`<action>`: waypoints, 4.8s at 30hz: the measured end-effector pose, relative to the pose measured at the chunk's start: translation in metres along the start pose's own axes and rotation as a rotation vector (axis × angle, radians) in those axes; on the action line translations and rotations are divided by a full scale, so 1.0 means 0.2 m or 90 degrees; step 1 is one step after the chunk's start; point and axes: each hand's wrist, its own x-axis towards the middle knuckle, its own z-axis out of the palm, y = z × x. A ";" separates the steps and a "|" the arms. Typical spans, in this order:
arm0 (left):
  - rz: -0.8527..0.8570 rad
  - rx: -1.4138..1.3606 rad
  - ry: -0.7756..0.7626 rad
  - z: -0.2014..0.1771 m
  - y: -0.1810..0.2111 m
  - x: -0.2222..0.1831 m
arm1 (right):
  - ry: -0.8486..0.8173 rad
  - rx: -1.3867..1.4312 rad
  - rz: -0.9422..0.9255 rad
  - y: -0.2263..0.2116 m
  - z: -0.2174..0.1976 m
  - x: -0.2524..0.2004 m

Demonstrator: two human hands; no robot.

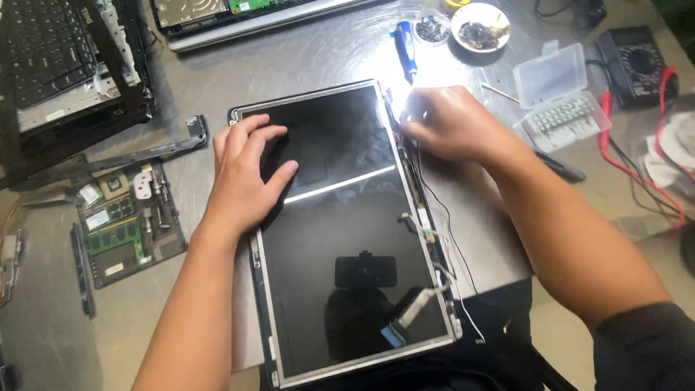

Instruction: Removing the LCD screen panel from a laptop frame using a screwdriver

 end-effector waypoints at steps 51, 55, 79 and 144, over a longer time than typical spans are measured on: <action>-0.024 -0.113 0.178 -0.10 0.06 0.04 | 0.103 0.307 -0.016 -0.20 -0.11 -0.11; -0.119 -0.387 0.288 -0.03 -0.02 0.03 | 0.050 0.362 0.002 -0.18 -0.08 -0.11; -0.217 -0.484 0.382 -0.14 -0.12 0.03 | 0.144 0.669 0.054 -0.09 -0.01 -0.04; -0.008 -0.035 -0.009 -0.08 0.09 0.05 | 0.476 0.704 -0.017 0.05 0.14 0.16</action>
